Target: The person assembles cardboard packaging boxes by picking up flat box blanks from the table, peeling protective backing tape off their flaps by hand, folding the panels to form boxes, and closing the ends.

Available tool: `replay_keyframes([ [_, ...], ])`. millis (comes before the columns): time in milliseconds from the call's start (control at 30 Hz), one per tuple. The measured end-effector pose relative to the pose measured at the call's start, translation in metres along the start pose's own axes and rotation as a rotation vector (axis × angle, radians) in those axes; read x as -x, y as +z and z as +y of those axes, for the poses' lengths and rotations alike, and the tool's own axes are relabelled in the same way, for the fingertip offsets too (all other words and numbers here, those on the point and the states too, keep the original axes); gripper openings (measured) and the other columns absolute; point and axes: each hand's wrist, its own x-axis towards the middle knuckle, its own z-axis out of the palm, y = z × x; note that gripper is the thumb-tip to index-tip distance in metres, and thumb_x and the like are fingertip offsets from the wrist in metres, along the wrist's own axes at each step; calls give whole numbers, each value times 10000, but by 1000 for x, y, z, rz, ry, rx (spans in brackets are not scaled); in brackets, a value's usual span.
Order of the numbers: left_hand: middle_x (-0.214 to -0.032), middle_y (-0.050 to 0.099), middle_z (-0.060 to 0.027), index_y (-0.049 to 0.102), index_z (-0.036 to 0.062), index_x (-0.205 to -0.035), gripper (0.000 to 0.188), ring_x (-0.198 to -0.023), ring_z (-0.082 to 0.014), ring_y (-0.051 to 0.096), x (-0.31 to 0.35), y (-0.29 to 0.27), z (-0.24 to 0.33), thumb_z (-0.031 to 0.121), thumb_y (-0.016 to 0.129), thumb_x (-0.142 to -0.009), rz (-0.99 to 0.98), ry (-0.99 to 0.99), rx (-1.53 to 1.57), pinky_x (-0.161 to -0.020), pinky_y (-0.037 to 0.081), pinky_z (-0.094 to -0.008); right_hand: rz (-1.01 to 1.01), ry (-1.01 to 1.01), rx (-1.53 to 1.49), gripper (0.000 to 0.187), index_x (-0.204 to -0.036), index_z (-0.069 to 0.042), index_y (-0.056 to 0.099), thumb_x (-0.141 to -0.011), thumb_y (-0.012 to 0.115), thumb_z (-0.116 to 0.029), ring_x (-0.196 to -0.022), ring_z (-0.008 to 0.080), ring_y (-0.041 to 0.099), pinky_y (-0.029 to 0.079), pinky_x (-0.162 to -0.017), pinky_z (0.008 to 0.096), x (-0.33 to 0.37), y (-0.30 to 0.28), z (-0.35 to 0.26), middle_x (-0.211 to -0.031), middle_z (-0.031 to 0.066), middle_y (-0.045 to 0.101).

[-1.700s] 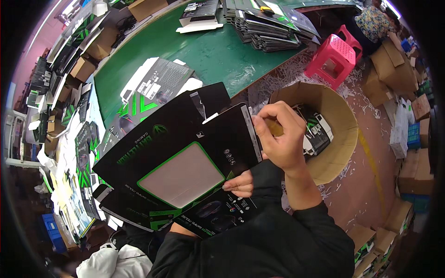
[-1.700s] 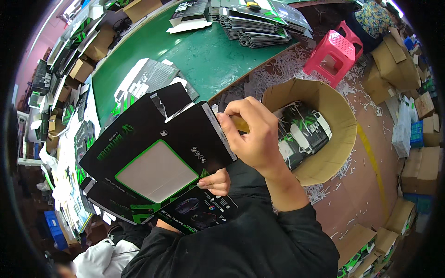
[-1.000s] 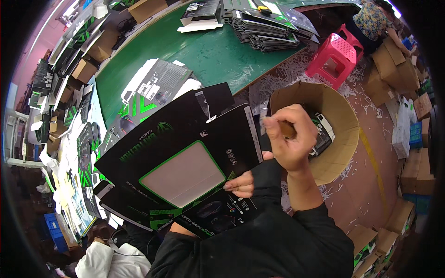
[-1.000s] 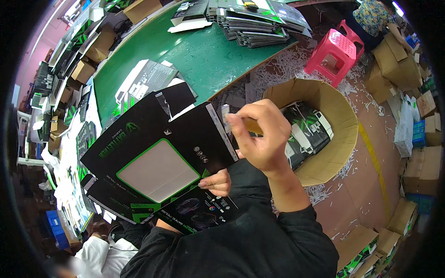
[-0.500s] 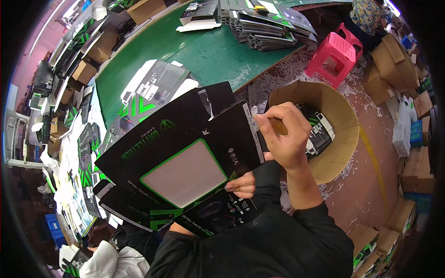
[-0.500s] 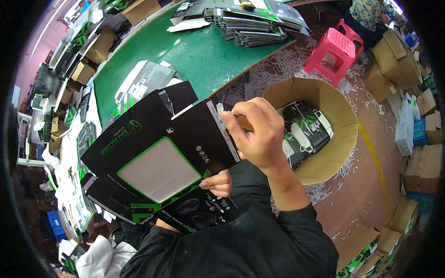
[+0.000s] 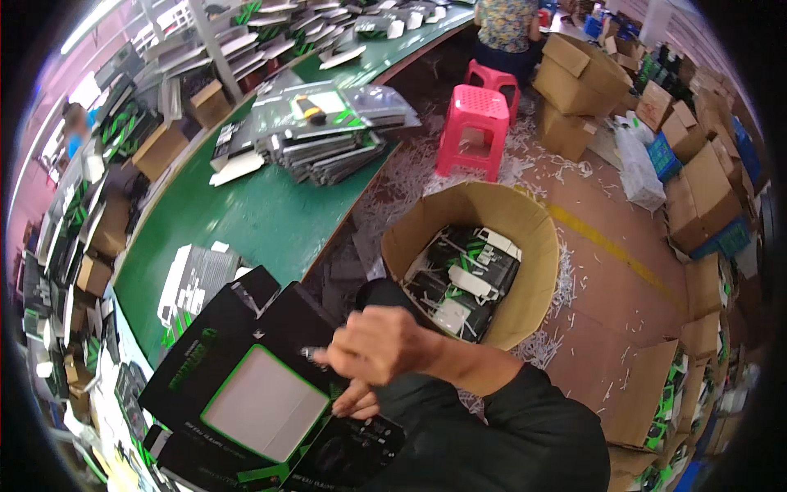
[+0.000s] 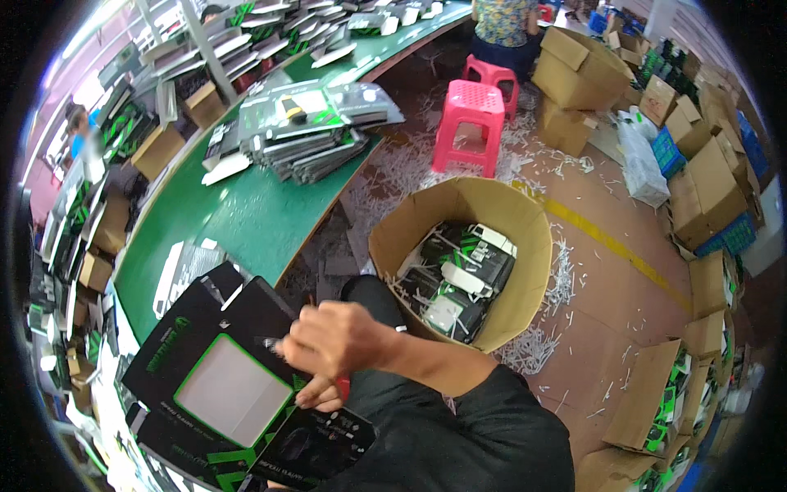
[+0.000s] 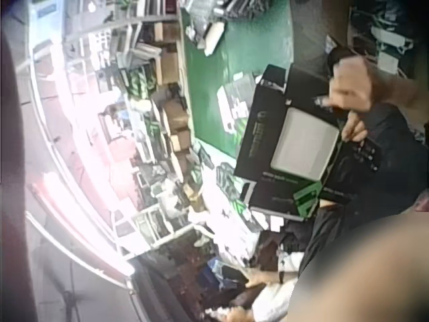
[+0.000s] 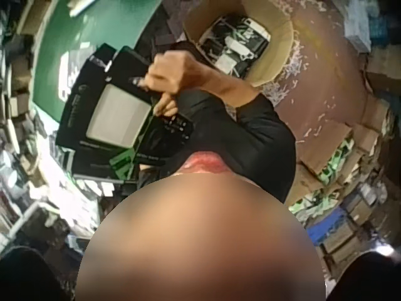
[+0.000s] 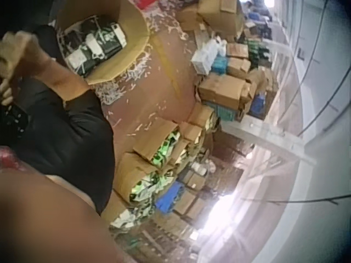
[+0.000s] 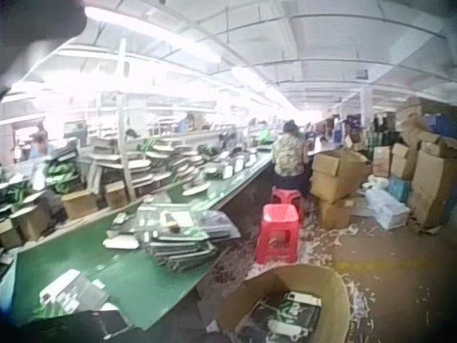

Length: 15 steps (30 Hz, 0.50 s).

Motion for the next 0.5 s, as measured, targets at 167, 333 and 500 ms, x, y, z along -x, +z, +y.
replay_keyframes([
  [167,-1256,574,-100,463,23,-1364,431,-1064,-184,563,-89,-14,-15,237,562,-1003,-478,-76,502,-939,432,-311,97,107,7,202,-834,-85,619,-779,806,-137,-595,143,558,438,-478,277,19,-31,4,-717,6,566],
  [333,-1347,557,-126,420,16,-1440,476,-1176,-207,570,-152,-58,-10,179,546,-1011,-923,-117,971,-1015,438,-334,-1165,1045,303,550,-1041,-109,640,-645,885,-403,-948,330,684,559,-747,466,80,-72,15,-997,129,650],
  [500,-1266,571,-291,322,11,-1497,673,-1203,-362,565,-136,-85,42,100,631,-906,-1094,477,341,-1079,389,-413,-101,885,122,607,-1241,-91,598,-749,843,-348,-918,351,677,553,-774,432,15,-100,21,-1108,120,584],
])
